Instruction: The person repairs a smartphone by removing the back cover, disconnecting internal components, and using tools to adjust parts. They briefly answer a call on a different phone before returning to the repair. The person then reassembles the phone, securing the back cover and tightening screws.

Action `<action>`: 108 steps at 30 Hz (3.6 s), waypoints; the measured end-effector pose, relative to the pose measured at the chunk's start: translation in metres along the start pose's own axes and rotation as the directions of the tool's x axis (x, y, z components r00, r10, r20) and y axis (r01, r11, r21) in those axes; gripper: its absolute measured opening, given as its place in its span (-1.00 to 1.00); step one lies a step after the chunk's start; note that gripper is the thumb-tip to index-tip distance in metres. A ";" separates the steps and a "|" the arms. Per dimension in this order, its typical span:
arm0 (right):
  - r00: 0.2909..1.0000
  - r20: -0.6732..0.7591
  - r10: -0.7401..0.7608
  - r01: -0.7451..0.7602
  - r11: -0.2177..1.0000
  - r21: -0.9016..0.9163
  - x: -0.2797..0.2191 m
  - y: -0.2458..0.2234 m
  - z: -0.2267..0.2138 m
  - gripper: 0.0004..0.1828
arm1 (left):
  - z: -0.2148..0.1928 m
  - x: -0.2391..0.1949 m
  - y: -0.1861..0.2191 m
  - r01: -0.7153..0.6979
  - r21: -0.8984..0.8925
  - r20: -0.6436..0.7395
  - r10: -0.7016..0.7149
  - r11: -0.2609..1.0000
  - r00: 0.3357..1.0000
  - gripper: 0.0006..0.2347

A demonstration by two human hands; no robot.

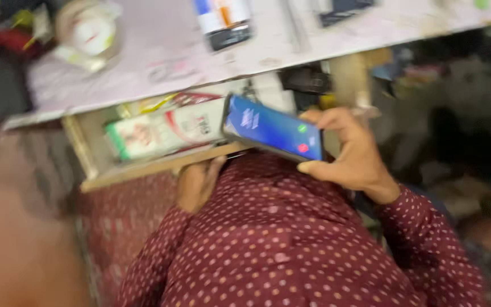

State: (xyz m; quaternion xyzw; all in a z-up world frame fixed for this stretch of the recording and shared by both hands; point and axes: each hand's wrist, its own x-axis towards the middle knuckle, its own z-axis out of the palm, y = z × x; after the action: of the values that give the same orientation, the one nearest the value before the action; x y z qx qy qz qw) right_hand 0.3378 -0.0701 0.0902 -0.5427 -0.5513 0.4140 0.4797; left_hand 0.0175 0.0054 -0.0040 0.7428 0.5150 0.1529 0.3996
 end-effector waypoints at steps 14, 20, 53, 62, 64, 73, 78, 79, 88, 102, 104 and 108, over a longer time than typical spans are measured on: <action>0.877 0.453 0.159 0.135 0.824 -0.551 0.146 0.010 0.158 -0.50 | 0.018 0.008 -0.024 -0.139 -0.162 -0.291 0.087 0.977 0.953 -0.93; 0.826 0.543 0.148 0.170 0.854 -0.492 0.128 -0.051 0.099 -0.70 | 0.009 0.037 -0.026 -0.157 0.058 -0.378 0.167 0.986 0.910 -0.85; 0.939 0.255 -0.232 0.333 0.418 -0.845 0.269 -0.053 -0.041 -0.18 | -0.130 0.163 0.113 -0.573 0.022 -0.278 0.555 0.819 0.784 -0.77; 0.895 0.350 -0.277 0.444 0.478 -0.758 0.302 -0.035 -0.036 -0.47 | -0.137 0.169 0.117 -0.553 0.052 -0.260 0.546 0.831 0.796 -0.83; 0.898 0.361 -0.250 0.439 0.502 -0.745 0.301 -0.036 -0.031 -0.45 | -0.141 0.175 0.122 -0.559 0.089 -0.211 0.564 0.825 0.798 -0.81; 0.894 0.339 -0.293 0.447 0.530 -0.720 0.296 -0.044 -0.040 -0.72 | -0.116 0.259 0.156 -0.593 0.221 -0.119 0.625 0.775 0.772 -0.49; 0.906 0.339 -0.252 0.422 0.511 -0.749 0.301 -0.040 -0.040 -0.87 | -0.095 0.291 0.164 -0.577 0.147 -0.096 0.592 0.804 0.800 -0.40; 0.905 0.348 -0.245 0.426 0.486 -0.764 0.301 -0.039 -0.038 -0.87 | -0.092 0.295 0.163 -0.581 0.142 -0.096 0.595 0.802 0.798 -0.41; 0.945 0.277 -0.175 0.315 0.254 -0.914 0.304 -0.035 -0.017 -0.86 | -0.078 0.301 0.155 -0.631 0.228 -0.140 0.666 0.742 0.732 -0.45; 0.962 0.185 -0.200 0.226 0.206 -0.952 0.300 -0.021 -0.015 -0.84 | -0.083 0.303 0.158 -0.667 0.221 -0.094 0.697 0.711 0.711 -0.58; 0.956 0.190 -0.223 0.234 0.190 -0.953 0.300 -0.025 -0.015 -0.86 | -0.082 0.303 0.159 -0.698 0.217 -0.120 0.728 0.683 0.675 -0.54; 0.985 0.148 -0.087 0.169 0.317 -0.933 0.301 -0.025 -0.017 -0.90 | -0.082 0.306 0.159 -0.689 0.201 -0.078 0.713 0.696 0.697 -0.55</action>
State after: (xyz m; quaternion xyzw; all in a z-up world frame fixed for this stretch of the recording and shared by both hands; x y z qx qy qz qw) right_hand 0.3638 0.2269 0.1422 -0.6597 -0.7464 -0.0026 0.0879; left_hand 0.1964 0.2885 0.1107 0.8982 0.2311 0.3085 0.2114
